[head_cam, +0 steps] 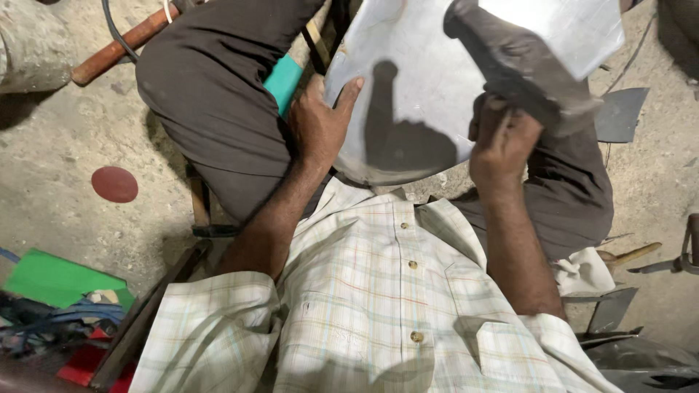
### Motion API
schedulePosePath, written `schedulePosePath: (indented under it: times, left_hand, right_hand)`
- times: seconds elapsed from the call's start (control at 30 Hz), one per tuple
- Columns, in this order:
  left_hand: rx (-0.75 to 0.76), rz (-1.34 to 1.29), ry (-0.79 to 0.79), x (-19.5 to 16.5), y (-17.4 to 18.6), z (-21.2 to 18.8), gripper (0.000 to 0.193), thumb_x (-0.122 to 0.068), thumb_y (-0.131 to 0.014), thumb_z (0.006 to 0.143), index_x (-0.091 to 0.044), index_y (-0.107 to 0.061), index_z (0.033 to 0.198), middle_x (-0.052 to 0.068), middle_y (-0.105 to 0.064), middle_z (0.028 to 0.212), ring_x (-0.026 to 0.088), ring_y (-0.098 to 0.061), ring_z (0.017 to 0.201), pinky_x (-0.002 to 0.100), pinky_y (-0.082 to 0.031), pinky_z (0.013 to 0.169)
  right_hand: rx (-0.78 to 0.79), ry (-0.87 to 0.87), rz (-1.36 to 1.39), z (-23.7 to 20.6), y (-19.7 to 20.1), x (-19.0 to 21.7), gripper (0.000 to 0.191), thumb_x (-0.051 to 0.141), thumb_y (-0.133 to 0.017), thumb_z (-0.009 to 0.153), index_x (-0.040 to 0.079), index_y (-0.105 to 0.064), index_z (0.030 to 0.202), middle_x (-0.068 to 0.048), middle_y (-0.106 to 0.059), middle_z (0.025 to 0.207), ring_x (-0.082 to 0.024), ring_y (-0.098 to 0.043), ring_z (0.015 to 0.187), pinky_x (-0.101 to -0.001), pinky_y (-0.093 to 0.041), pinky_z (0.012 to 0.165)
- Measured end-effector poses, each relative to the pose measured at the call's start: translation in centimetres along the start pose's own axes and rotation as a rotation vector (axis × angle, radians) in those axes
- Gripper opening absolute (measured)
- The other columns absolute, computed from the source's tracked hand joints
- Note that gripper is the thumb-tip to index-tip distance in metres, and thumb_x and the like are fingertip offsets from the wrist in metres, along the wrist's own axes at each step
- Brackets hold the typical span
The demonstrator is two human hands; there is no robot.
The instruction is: The person hammers a large curved metal sheet on a wooden anvil to shape it. They periodically lift and turn the sheet, then place a green template on it to check fit before resuming hammering.
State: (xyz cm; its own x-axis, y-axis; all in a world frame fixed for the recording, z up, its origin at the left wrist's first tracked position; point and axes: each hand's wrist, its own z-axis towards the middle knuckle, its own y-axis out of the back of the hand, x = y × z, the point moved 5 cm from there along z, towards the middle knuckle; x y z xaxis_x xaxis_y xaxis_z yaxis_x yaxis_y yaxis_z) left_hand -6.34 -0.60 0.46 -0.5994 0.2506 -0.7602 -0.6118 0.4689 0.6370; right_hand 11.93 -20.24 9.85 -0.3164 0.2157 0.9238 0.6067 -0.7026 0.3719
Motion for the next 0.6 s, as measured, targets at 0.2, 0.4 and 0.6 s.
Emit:
schedulePosePath:
  times: [0.2, 0.4, 0.6]
  left_hand:
    - [-0.069, 0.012, -0.074, -0.2, 0.7, 0.5, 0.06, -0.058, -0.079, 0.09, 0.0, -0.064, 0.084, 0.014, -0.063, 0.065, 0.026, -0.065, 0.059, 0.045, -0.049, 0.054]
    - [-0.055, 0.023, -0.084, -0.3, 1.7, 1.3, 0.057, -0.056, -0.082, 0.089, -0.002, -0.064, 0.078, 0.012, -0.062, 0.059, 0.025, -0.061, 0.052, 0.045, -0.048, 0.052]
    - [-0.112, 0.052, -0.211, -0.4, 2.3, 1.6, 0.055, -0.055, -0.081, 0.091, -0.005, -0.063, 0.079, 0.01, -0.063, 0.061, 0.021, -0.062, 0.053, 0.041, -0.048, 0.048]
  right_hand:
    - [0.077, -0.231, 0.013, 0.5, 0.6, -0.6, 0.041, 0.047, -0.047, 0.117, 0.008, -0.061, 0.113, 0.006, -0.047, 0.069, -0.002, -0.044, 0.053, -0.0201, -0.036, 0.042]
    - [0.011, 0.01, -0.122, -0.4, 0.6, 1.0, 0.036, 0.042, -0.045, 0.118, 0.009, -0.059, 0.112, 0.005, -0.052, 0.073, -0.001, -0.049, 0.052, -0.0197, -0.041, 0.042]
    - [0.064, -0.227, -0.12, -0.9, 1.6, -0.3, 0.043, 0.045, -0.043, 0.119, 0.007, -0.062, 0.115, 0.004, -0.048, 0.067, -0.005, -0.046, 0.052, -0.0241, -0.037, 0.043]
